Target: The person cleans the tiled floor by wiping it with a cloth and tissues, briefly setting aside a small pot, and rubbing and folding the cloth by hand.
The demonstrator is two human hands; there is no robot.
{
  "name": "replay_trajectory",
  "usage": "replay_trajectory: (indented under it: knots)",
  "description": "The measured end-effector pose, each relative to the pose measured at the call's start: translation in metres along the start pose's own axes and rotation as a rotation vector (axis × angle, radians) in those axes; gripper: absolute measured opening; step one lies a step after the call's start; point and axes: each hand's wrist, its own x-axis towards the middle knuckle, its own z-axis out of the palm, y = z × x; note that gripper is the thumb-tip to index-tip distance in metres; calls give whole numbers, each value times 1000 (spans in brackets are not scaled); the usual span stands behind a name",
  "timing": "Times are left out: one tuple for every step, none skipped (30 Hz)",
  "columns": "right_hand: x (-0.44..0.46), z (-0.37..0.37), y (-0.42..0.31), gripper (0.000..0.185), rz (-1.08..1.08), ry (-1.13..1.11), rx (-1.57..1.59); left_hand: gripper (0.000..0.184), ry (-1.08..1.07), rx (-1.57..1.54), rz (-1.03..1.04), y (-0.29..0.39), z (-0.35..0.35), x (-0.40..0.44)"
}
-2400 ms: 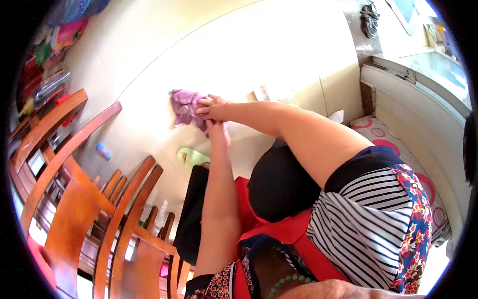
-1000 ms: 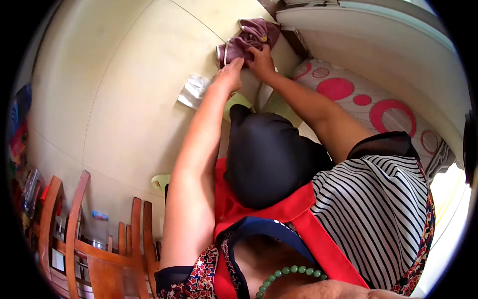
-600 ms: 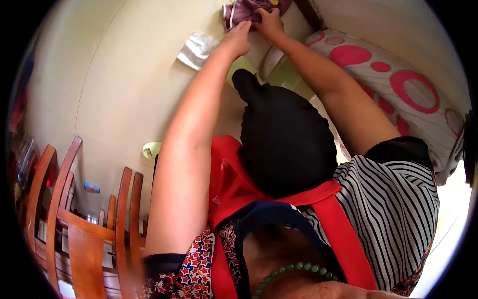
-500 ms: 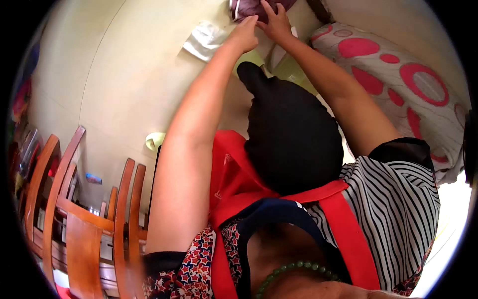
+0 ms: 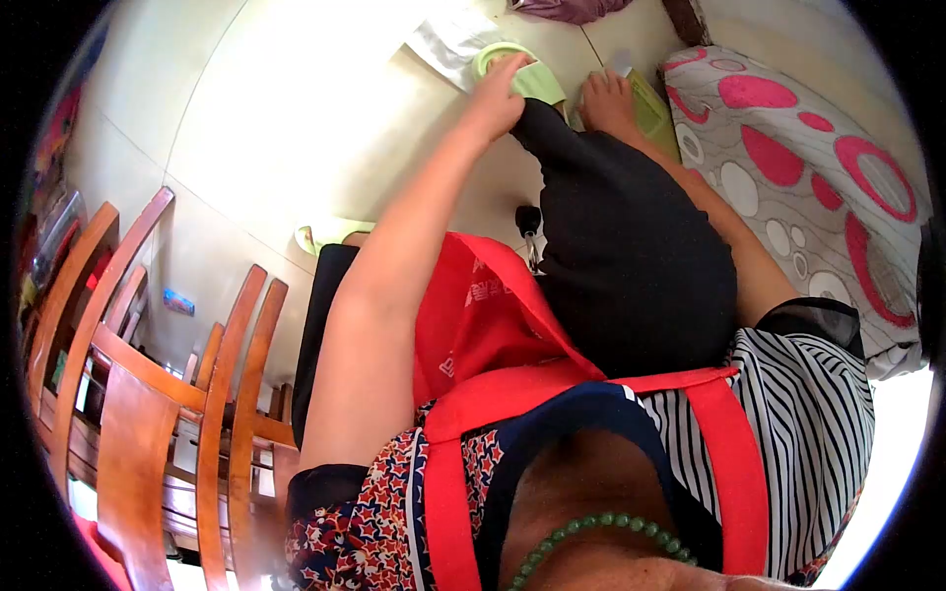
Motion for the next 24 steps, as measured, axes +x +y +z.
replay_trajectory:
  knots:
    - [-4, 7, 1, 40, -32, 18, 2, 59, -20, -46, -70, -2, -4, -5]
    - [-13, 16, 1, 40, -60, 30, 5, 59, -1, -18, -84, -6, -7, -11]
    - [-22, 28, 1, 40, -88, 42, 7, 59, 19, 7, -97, -11, -12, -18]
    - [-27, 47, 2, 41, -94, 17, 50, 60, 42, 33, -108, -15, -18, -22]
    - [-34, 63, -3, 42, -51, -44, 161, 60, 54, 28, -116, -18, -21, -25]
    - [-39, 88, -9, 43, 22, -108, 309, 60, 63, 23, -122, -20, -25, -28]
    - [-49, 137, -9, 44, 155, -215, 533, 60, 71, 18, -131, -19, -27, -30]
    - [-56, 160, -5, 45, 254, -280, 684, 60, 81, -6, -122, -17, -27, -32]
    - [-52, 139, -5, 46, 429, -414, 920, 61, 90, -28, -114, -15, -28, -34]
    - [-50, 98, -2, 46, 272, -174, 684, 61, 98, -48, -107, -13, -30, -36]
    - [-47, 37, 3, 45, 115, 61, 444, 60, 51, -92, -179, -11, -30, -35]
    - [-46, 5, 6, 44, -42, 292, 195, 58, 6, -137, -249, -6, -30, -32]
    - [-42, 4, 9, 43, 83, 80, 331, 57, -35, -181, -315, -2, -28, -29]
    - [-36, 6, 15, 43, 206, -131, 463, 57, -5, -158, -229, -5, -22, -26]
    - [-31, 3, 17, 42, 329, -345, 593, 57, 24, -134, -145, -11, -15, -23]
    - [-34, -2, 15, 41, 310, -357, 562, 58, 57, -111, -63, -16, -8, -22]
    - [-40, -12, 8, 39, 286, -370, 532, 57, 60, -116, -66, -15, -8, -22]
    - [-43, -18, 3, 38, 265, -385, 502, 57, 61, -121, -69, -14, -7, -22]
    - [-48, 0, 5, 36, 236, -379, 511, 57, 59, -125, -71, -14, -7, -22]
    - [-48, 6, 3, 35, 230, -375, 519, 57, 49, -109, -117, -11, -10, -24]
    - [-51, 10, 3, 35, 232, -381, 525, 56, 37, -94, -163, -9, -14, -26]
    - [-53, 15, 4, 34, 239, -391, 530, 56, 22, -80, -208, -6, -17, -29]
    - [-55, 14, 4, 34, 246, -400, 539, 57, 17, -49, -212, -10, -18, -32]
    - [-55, 14, 4, 33, 253, -407, 541, 57, 15, -14, -214, -15, -19, -36]
